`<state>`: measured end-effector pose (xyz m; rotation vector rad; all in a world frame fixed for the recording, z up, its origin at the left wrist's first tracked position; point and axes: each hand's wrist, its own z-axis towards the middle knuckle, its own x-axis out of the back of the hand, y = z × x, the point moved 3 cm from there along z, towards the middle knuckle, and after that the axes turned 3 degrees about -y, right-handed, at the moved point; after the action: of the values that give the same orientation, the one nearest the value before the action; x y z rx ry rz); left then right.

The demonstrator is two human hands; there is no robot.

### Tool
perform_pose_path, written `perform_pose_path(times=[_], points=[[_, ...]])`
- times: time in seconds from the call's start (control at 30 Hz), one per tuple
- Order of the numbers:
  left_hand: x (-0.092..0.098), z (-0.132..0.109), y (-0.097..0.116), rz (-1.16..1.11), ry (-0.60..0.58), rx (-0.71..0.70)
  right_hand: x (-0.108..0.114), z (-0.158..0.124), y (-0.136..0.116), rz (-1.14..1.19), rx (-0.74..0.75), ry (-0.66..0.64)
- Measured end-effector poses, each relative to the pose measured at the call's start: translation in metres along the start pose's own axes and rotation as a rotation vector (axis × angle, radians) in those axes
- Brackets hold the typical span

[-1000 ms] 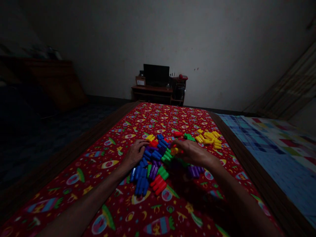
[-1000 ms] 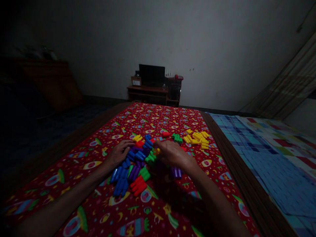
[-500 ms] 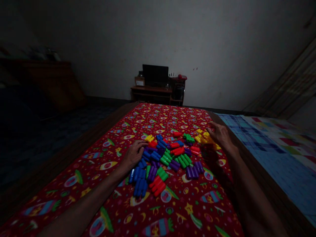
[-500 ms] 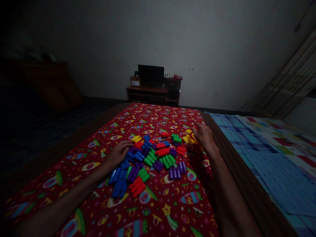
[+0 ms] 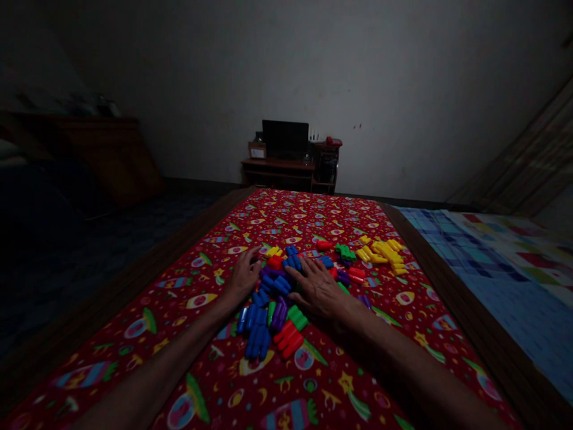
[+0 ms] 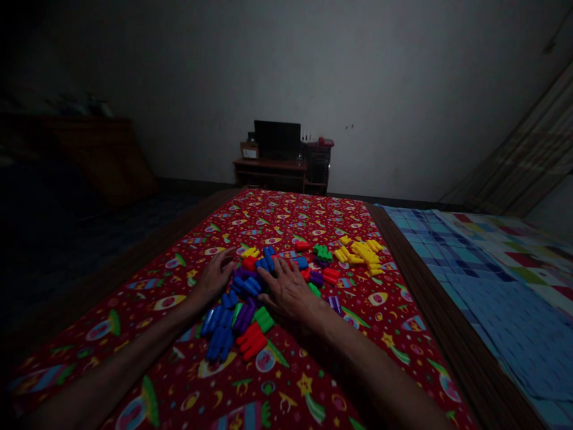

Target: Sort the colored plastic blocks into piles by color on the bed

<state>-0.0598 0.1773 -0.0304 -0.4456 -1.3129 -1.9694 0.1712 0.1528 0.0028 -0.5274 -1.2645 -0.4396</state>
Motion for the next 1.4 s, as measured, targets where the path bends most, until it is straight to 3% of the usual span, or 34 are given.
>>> perform_pose_path(times=[0.2, 0.3, 0.43, 0.57, 0.67, 0.77, 0.93, 1.03, 1.17, 1.27, 1.4], points=[[-0.017, 0.038, -0.001, -0.054, -0.209, 0.011, 0.013, 0.0, -0.002, 0.145, 0.143, -0.017], [-0.017, 0.041, 0.006, -0.208, -0.169, 0.087, 0.026, 0.001, 0.003, 0.297, 0.125, 0.064], [-0.008, 0.033, 0.025, -0.445, -0.077, 0.149, 0.035, 0.002, 0.024, 0.438, 0.002, 0.287], [-0.008, 0.024, 0.064, -0.366, -0.166, -0.048, 0.036, 0.001, 0.041, 0.49, -0.083, 0.435], [-0.017, 0.014, 0.091, -0.285, -0.283, -0.255, 0.038, 0.001, 0.04, 0.445, -0.095, 0.361], [-0.024, 0.008, 0.101, -0.269, -0.345, -0.308, 0.043, 0.001, 0.039, 0.351, -0.118, 0.265], [-0.014, 0.019, 0.077, -0.243, -0.221, -0.169, 0.063, -0.009, 0.081, 0.211, -0.314, 0.361], [-0.005, 0.031, 0.045, -0.251, -0.072, -0.019, 0.075, -0.027, 0.123, 0.065, -0.539, 0.444], [-0.004, 0.039, 0.001, -0.41, 0.067, 0.267, 0.076, -0.059, 0.17, -0.127, -0.782, 0.419], [-0.007, 0.04, -0.011, -0.421, 0.067, 0.331, 0.068, -0.075, 0.191, -0.206, -0.831, 0.392], [-0.008, 0.039, -0.007, -0.272, -0.039, 0.243, 0.062, -0.075, 0.197, -0.242, -0.786, 0.446]])
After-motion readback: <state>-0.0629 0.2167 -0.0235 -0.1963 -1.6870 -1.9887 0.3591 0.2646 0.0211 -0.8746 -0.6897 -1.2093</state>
